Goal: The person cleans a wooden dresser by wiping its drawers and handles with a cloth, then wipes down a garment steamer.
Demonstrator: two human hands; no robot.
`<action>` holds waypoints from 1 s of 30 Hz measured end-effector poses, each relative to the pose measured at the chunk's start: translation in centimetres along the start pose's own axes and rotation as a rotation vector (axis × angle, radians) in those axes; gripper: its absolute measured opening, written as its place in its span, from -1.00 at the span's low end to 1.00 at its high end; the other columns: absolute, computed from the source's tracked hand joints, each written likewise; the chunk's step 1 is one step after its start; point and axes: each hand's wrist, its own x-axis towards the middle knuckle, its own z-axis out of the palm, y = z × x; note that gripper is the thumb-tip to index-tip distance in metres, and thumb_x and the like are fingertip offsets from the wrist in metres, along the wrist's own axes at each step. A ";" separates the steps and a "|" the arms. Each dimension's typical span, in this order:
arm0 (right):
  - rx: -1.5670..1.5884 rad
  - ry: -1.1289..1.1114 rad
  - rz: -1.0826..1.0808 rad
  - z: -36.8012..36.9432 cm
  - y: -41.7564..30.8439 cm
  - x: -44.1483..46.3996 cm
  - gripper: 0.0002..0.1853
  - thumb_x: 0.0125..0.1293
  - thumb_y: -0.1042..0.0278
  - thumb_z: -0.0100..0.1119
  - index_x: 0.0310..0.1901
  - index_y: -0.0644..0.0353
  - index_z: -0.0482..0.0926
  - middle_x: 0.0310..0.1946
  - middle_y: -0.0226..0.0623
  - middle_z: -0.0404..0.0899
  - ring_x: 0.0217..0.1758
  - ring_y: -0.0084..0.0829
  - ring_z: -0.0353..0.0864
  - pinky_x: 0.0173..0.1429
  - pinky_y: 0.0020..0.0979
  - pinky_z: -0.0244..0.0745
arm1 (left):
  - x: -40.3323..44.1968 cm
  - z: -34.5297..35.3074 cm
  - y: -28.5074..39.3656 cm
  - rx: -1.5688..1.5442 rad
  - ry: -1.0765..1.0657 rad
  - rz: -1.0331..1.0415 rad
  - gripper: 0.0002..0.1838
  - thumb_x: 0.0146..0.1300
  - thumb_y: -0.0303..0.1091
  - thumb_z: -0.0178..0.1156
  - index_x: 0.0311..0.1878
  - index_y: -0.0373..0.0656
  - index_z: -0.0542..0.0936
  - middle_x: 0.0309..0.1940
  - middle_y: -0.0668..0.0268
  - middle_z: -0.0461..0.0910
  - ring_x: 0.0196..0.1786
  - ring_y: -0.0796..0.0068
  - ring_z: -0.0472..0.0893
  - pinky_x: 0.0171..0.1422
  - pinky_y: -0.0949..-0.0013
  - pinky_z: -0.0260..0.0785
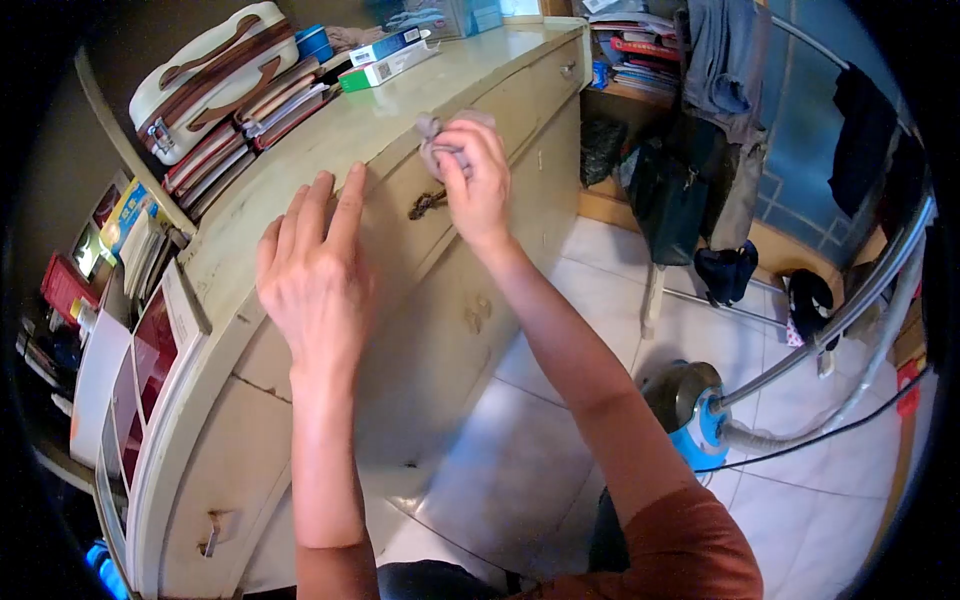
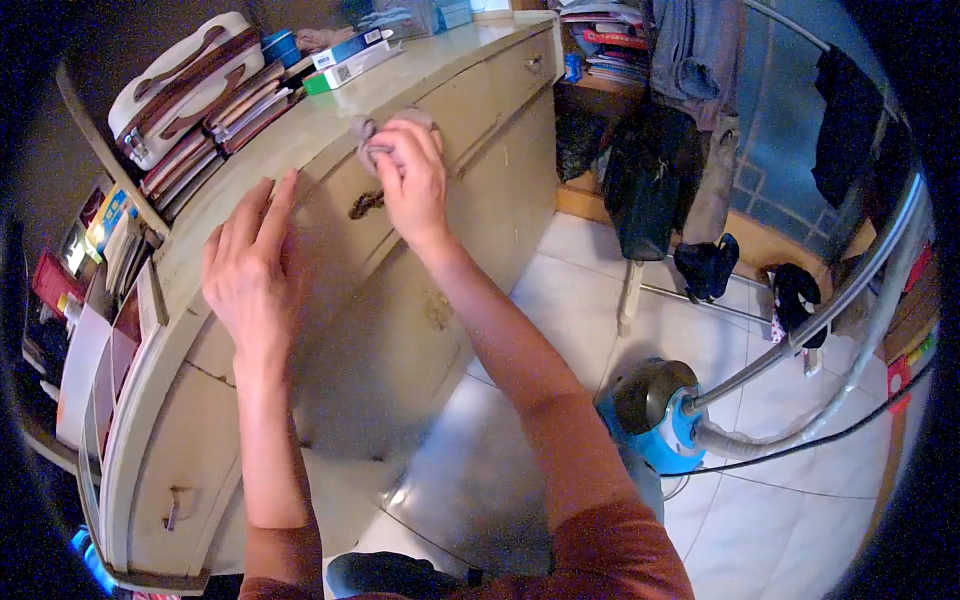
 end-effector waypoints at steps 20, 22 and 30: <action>-0.370 0.304 0.408 -1.8 15.0 -1.3 -0.90 0.29 0.53 0.08 -0.18 0.25 0.50 -0.17 -0.06 0.51 -0.07 -0.10 0.51 0.05 -0.20 0.39 | 0.8 2.0 0.5 0.152 0.141 0.001 -0.61 0.09 -0.43 0.31 0.02 0.12 0.73 -0.06 0.32 0.70 -0.02 0.36 0.69 0.09 0.31 0.42; -0.241 0.247 0.323 -1.0 10.7 -3.8 -0.90 0.31 0.57 0.05 -0.16 0.26 0.49 -0.16 -0.11 0.51 -0.05 -0.18 0.50 0.07 -0.27 0.39 | 0.7 1.8 0.4 0.124 0.132 0.002 -0.60 0.08 -0.44 0.30 0.03 0.12 0.72 -0.05 0.33 0.70 -0.01 0.36 0.69 0.09 0.31 0.42; -0.230 0.162 0.140 -0.3 11.4 -0.3 -0.89 0.33 0.41 0.09 -0.21 0.25 0.47 -0.20 -0.07 0.45 -0.05 -0.05 0.42 0.08 -0.13 0.31 | 0.7 1.8 0.6 0.160 0.083 -0.019 -0.57 0.07 -0.46 0.31 0.05 0.13 0.72 -0.04 0.36 0.70 0.00 0.38 0.68 0.10 0.32 0.41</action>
